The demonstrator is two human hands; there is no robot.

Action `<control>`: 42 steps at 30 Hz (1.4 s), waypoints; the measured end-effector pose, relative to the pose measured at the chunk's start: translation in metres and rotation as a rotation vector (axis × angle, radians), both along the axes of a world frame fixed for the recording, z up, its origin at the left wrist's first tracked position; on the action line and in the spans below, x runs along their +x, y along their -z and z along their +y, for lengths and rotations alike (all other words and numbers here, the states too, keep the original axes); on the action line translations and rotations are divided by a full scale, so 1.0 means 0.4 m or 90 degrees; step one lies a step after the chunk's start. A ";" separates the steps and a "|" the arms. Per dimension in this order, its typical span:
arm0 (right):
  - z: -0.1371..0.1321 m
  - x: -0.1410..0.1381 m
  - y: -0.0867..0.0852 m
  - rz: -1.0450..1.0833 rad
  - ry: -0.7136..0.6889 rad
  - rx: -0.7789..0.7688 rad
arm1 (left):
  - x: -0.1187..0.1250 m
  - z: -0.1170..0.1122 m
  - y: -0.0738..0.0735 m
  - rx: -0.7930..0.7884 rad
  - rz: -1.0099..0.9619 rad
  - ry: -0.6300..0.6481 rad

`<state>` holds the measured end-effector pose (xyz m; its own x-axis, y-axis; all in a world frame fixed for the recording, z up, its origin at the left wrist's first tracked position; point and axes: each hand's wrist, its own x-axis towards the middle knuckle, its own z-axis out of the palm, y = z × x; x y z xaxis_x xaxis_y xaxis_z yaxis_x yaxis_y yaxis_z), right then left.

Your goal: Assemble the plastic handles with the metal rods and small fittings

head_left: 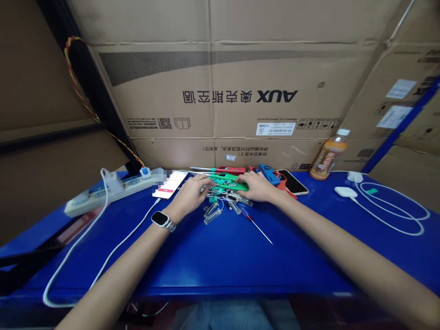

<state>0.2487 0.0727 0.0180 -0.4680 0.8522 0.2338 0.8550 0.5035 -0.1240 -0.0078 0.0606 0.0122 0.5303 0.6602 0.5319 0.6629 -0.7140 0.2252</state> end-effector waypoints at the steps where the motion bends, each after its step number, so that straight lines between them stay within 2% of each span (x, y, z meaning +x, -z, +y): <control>1: 0.000 0.000 0.003 0.008 0.009 -0.004 | 0.003 -0.007 0.006 -0.007 -0.011 -0.004; 7: 0.002 0.004 0.018 0.084 0.036 0.014 | -0.002 -0.018 0.030 -0.048 -0.056 -0.025; 14: 0.001 0.005 0.022 0.128 0.053 0.061 | -0.002 -0.008 0.041 -0.032 -0.033 -0.025; 19: 0.009 0.008 0.031 0.187 0.064 0.065 | 0.020 0.017 0.027 0.004 0.042 -0.033; 22: 0.006 0.011 0.034 0.230 0.059 0.074 | 0.039 0.024 0.013 0.021 0.038 -0.037; 27: 0.002 0.003 0.037 0.279 0.027 0.090 | 0.054 0.009 0.015 0.013 -0.060 -0.038; 32: 0.004 -0.004 0.044 0.324 -0.010 0.105 | 0.024 -0.007 0.033 -0.018 -0.084 -0.022; 36: -0.019 -0.012 0.046 0.381 -0.019 0.064 | 0.015 -0.022 0.028 -0.032 -0.123 0.016; 39: -0.045 -0.023 0.046 0.424 -0.051 0.036 | 0.026 -0.038 0.019 -0.010 -0.088 0.061; 42: -0.063 -0.033 0.044 0.448 -0.090 0.017 | 0.036 -0.048 0.012 0.020 -0.038 0.067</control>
